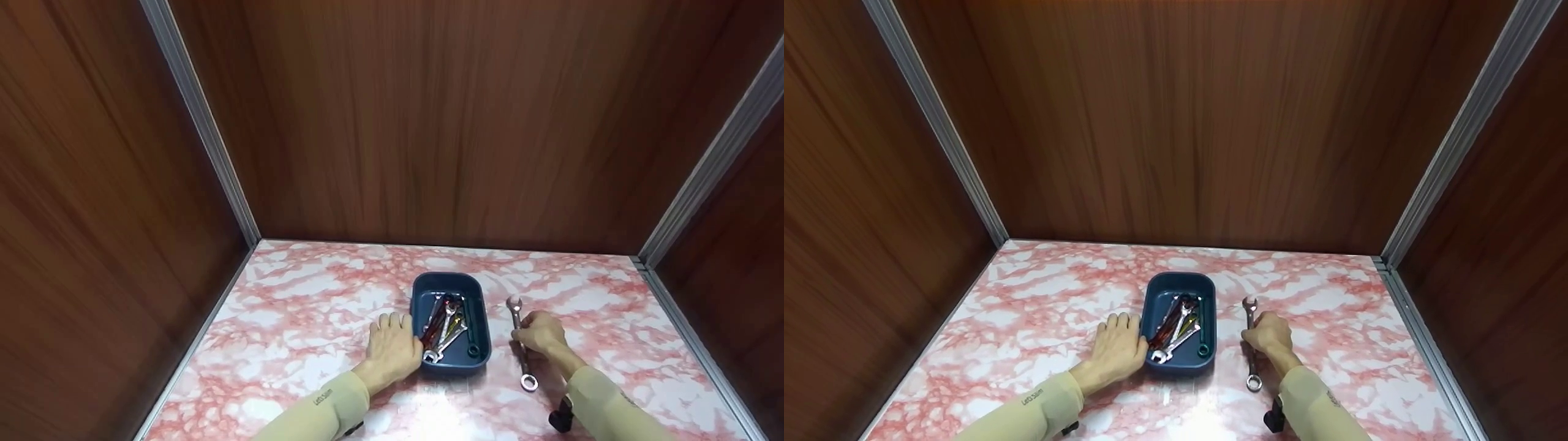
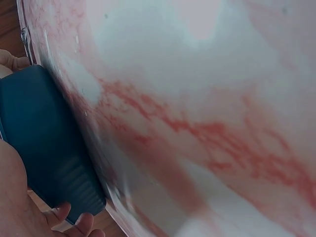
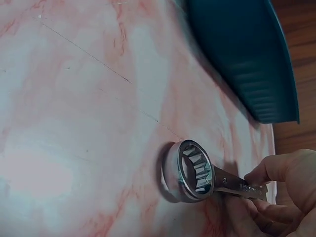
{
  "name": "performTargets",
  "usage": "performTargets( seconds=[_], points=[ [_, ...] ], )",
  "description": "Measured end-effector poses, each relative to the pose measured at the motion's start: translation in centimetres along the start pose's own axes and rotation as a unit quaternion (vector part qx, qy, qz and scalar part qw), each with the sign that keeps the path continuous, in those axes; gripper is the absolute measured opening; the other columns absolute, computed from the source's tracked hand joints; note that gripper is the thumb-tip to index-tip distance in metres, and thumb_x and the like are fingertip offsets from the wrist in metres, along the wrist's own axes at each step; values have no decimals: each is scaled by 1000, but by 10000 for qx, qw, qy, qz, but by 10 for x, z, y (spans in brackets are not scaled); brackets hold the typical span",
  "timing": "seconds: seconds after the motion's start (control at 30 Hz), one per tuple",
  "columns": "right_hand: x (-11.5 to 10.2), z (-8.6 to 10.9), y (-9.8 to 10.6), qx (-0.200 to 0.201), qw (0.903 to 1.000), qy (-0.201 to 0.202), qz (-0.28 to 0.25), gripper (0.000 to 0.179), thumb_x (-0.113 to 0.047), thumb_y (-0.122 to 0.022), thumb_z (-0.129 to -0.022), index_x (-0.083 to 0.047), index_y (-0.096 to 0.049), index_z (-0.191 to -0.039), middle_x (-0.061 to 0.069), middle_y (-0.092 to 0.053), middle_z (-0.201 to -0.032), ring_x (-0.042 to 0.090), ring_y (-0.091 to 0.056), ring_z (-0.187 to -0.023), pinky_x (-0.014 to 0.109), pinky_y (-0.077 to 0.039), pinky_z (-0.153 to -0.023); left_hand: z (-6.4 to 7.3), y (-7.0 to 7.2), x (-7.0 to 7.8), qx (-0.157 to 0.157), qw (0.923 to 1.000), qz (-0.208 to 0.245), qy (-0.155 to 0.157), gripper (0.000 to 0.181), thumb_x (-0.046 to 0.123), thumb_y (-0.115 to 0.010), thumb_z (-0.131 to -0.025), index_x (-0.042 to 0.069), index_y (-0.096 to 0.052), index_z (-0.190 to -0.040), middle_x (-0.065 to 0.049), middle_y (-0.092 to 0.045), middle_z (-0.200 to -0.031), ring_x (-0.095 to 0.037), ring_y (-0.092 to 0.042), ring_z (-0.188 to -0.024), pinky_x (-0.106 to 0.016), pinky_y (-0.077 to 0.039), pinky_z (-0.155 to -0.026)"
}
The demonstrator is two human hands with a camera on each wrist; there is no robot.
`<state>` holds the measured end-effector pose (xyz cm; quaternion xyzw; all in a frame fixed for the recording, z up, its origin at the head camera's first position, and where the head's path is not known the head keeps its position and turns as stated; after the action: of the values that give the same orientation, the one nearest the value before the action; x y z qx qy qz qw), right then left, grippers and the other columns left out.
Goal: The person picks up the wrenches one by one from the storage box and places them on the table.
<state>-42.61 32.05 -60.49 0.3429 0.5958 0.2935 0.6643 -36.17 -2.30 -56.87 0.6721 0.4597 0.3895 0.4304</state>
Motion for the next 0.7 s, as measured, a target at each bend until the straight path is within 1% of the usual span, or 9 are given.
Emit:
performTargets(
  seconds=[0.07, 0.2, 0.33, 0.53, 0.7],
  points=[
    [-1, 1, 1, 10, 10000, -6, -2, 29, -25, -85, -78, -4, -75, -95, 14, -75, -88, 34, -70, -85, 44, -57, -78, -1, -1, 0, -20, 10000, -11, 6, 30, 35, -58, -101, 9, -62, -114, -13, -64, -108, -35, -60, -107, -49, -48, -90],
    [-11, 9, 5, -64, 9999, -83, -7, 32, -23, -88, -80, -1, -75, -99, 17, -77, -95, 35, -72, -92, 45, -57, -82, -2, -1, 0, -5, 10000, -23, -7, 29, 35, -58, -102, 9, -62, -114, -13, -65, -109, -35, -60, -109, -49, -48, -91],
    [-13, 11, 5, -98, 9999, -113, 60, 33, -24, -90, -81, -2, -75, -100, 16, -77, -97, 35, -71, -95, 44, -56, -83, -2, -1, 0, -16, 10000, -17, -15, 29, 35, -58, -101, 9, -61, -114, -13, -65, -108, -35, -60, -108, -49, -48, -91],
    [-11, 12, 5, -104, 9998, -130, 118, 29, -23, -88, -83, -3, -74, -97, 14, -76, -94, 33, -71, -93, 44, -56, -83, 0, -1, 0, -53, 10000, 12, -17, 28, 35, -57, -102, 9, -61, -114, -13, -65, -109, -34, -60, -107, -49, -48, -91],
    [-11, 10, 6, -173, 9997, -79, 140, 25, -23, -84, -83, -3, -75, -96, 13, -77, -92, 30, -71, -88, 40, -55, -78, 1, -1, 0, -25, 10000, 21, -18, 27, 35, -58, -102, 9, -61, -113, -13, -65, -108, -34, -60, -108, -49, -48, -92]
  ],
)
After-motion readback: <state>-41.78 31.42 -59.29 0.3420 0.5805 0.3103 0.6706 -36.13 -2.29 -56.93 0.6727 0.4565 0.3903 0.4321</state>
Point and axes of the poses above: each hand's wrist, its own z-axis away from the middle knuckle, its own y-axis out of the back of the hand, x = y × z, the point moved 10 cm from there along -z, towards the middle knuckle
